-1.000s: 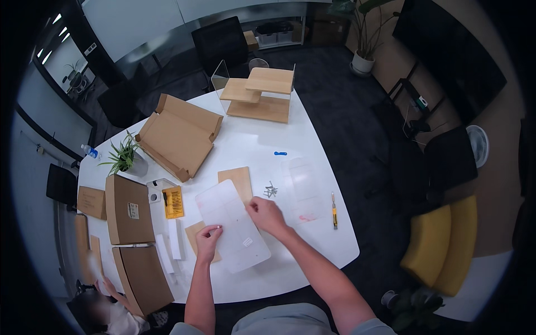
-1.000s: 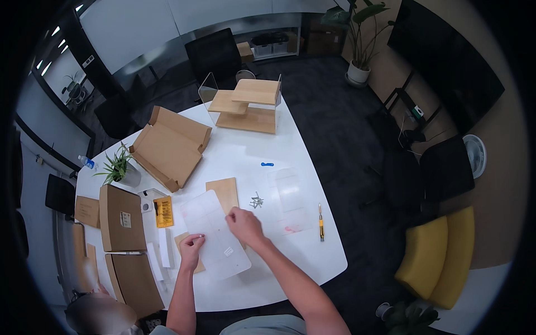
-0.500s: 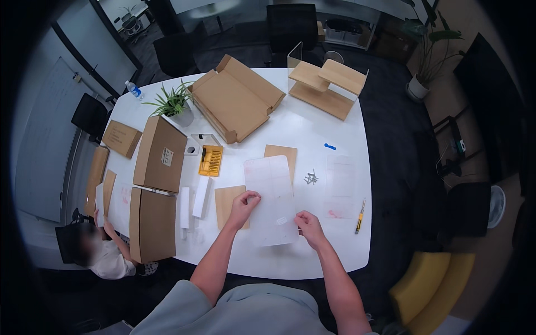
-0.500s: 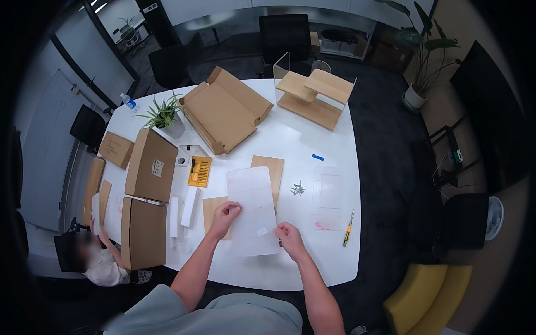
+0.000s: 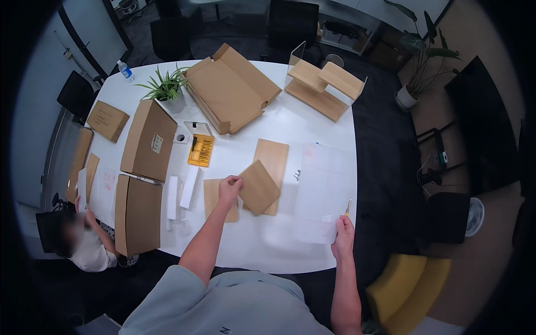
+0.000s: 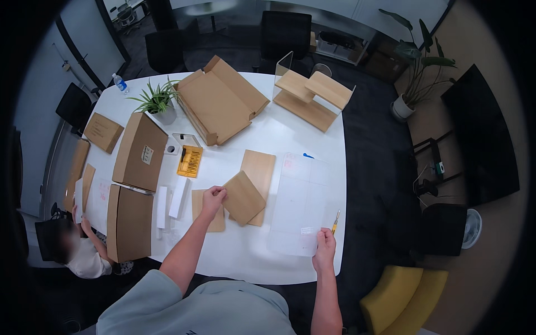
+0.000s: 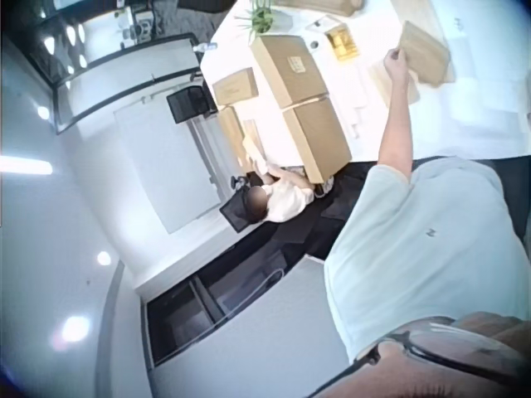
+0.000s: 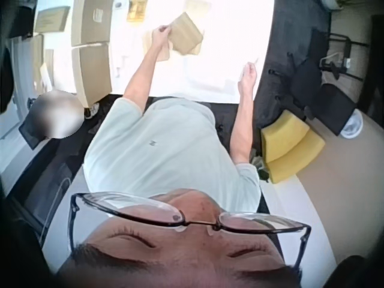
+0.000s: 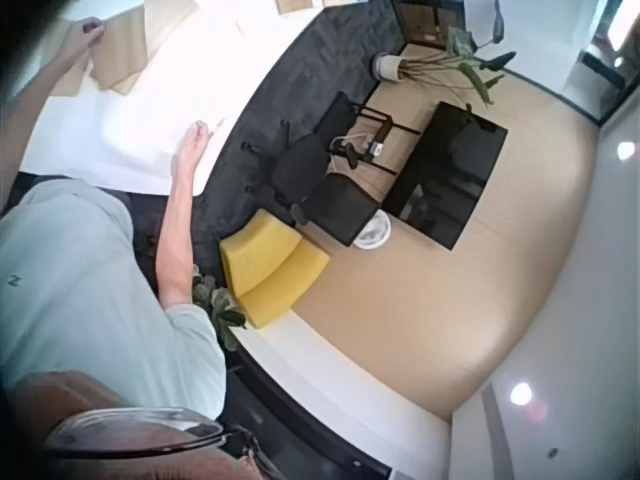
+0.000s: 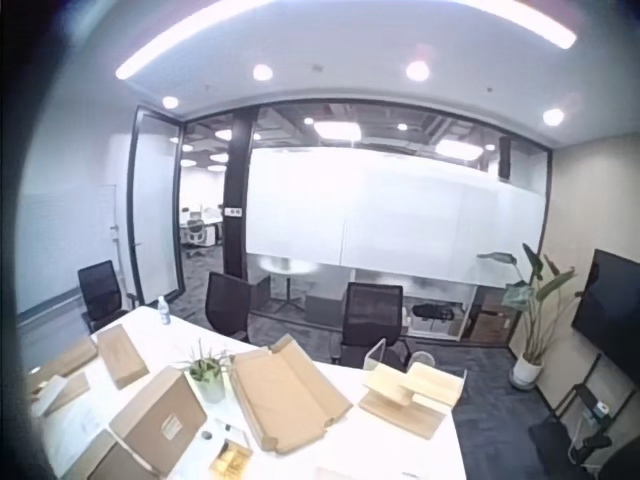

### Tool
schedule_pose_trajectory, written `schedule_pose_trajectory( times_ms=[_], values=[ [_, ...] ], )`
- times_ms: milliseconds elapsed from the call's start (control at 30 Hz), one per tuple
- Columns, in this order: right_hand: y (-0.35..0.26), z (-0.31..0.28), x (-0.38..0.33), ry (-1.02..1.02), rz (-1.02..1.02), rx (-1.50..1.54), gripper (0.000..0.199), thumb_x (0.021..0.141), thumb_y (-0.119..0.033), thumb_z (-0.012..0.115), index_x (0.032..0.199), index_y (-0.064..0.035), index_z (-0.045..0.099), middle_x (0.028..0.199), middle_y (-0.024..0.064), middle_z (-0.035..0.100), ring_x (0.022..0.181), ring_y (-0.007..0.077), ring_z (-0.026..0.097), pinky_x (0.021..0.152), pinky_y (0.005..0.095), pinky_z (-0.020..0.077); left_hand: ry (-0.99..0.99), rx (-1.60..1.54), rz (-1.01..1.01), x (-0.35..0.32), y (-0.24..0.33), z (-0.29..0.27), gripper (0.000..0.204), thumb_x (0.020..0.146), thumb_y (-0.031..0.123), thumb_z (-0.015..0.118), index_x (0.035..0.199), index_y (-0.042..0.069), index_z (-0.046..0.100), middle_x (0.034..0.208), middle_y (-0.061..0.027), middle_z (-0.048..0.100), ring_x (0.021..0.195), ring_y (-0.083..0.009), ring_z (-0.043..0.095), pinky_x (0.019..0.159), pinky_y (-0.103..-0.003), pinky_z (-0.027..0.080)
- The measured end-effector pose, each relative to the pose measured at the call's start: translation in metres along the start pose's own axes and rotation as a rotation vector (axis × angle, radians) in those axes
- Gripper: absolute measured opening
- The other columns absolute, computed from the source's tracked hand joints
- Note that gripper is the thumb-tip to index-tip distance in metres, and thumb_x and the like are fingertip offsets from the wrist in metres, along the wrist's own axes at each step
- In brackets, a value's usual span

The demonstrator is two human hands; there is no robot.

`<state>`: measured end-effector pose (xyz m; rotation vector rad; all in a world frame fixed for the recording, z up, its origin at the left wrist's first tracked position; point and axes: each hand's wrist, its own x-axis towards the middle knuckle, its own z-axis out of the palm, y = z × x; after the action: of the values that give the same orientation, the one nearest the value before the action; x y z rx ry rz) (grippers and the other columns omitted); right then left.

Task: The person unpacks flat-pack furniture components from cardboard boxes on a white table. They remove protective plastic film from wooden panels and clear acrylic sheets, then use a screwdriver to attach hardware to the wooden pieces. A second person assists by unpacking and organizing parts in the background.

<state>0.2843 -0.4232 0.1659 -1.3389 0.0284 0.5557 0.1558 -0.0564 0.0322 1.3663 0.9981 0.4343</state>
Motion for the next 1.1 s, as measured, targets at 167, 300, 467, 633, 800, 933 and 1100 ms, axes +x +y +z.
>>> schedule_pose_trajectory(
  times_ms=[167,300,467,633,800,933,1100],
  values=[
    [-0.018,0.029,-0.026,-0.033,0.065,0.12,0.013,0.103,-0.011,0.044,0.103,-0.0033,0.054,0.094,0.0033,0.062,0.082,0.0095,0.062,0.078,0.0259,0.0527,0.056,-0.007,-0.283,-0.001,-0.021,-0.02,0.01,0.09,0.008,0.062,0.096,-0.001,0.064,0.089,-0.0056,0.063,0.07,-0.0135,0.064,0.062,-0.025,0.057],
    [-0.028,0.049,-0.036,-0.04,0.086,0.127,0.014,0.103,-0.012,0.044,0.104,-0.003,0.055,0.094,0.0039,0.063,0.081,0.0094,0.062,0.077,0.0257,0.0528,-0.003,0.45,-0.178,-0.002,-0.042,-0.027,0.008,0.086,0.007,0.063,0.092,0.002,0.066,0.097,-0.0113,0.063,0.081,-0.0222,0.065,0.07,-0.034,0.056],
    [-0.03,0.061,-0.04,-0.034,0.096,0.082,0.015,0.103,-0.012,0.044,0.105,-0.0026,0.055,0.094,0.004,0.063,0.081,0.0086,0.061,0.077,0.025,0.0525,0.198,1.11,0.604,-0.02,-0.03,-0.016,0.007,0.081,0.011,0.067,0.086,0.005,0.069,0.098,-0.0141,0.063,0.096,-0.0304,0.062,0.083,-0.045,0.052],
    [-0.027,0.053,-0.042,0.032,0.067,0.037,0.015,0.103,-0.013,0.044,0.104,-0.0023,0.055,0.094,0.0042,0.063,0.081,0.008,0.061,0.076,0.0245,0.052,-0.333,1.054,0.351,-0.022,0.001,0.064,0.013,0.086,0.019,0.062,0.089,0.007,0.066,0.097,-0.0155,0.065,0.089,-0.0328,0.066,0.075,-0.044,0.055],
    [-0.028,0.025,-0.048,0.114,0.002,-0.081,0.015,0.103,-0.013,0.045,0.103,-0.0016,0.055,0.094,0.0043,0.063,0.082,0.0072,0.06,0.076,0.024,0.0504,-0.531,1.161,0.453,-0.008,-0.02,0.148,0.016,0.09,0.018,0.055,0.094,0.007,0.064,0.095,-0.0141,0.067,0.087,-0.0319,0.068,0.072,-0.043,0.056],
    [-0.037,0.022,-0.048,0.188,-0.033,-0.09,0.013,0.101,-0.009,0.048,0.103,0.0004,0.056,0.092,0.0019,0.062,0.081,0.0038,0.054,0.076,0.0203,0.0451,-0.652,1.225,0.468,-0.006,-0.036,0.168,0.013,0.09,0.017,0.057,0.097,0.008,0.064,0.095,-0.0131,0.067,0.088,-0.0312,0.068,0.072,-0.043,0.056],
    [-0.034,0.012,-0.041,0.178,-0.059,-0.079,0.014,0.101,-0.01,0.048,0.103,0.0003,0.056,0.091,0.0015,0.061,0.079,0.0035,0.052,0.076,0.0196,0.0436,-0.491,0.805,0.497,-0.046,0.042,0.147,0.015,0.09,0.014,0.061,0.101,0.005,0.061,0.092,-0.0113,0.066,0.083,-0.0314,0.065,0.072,-0.041,0.053]
  ],
)
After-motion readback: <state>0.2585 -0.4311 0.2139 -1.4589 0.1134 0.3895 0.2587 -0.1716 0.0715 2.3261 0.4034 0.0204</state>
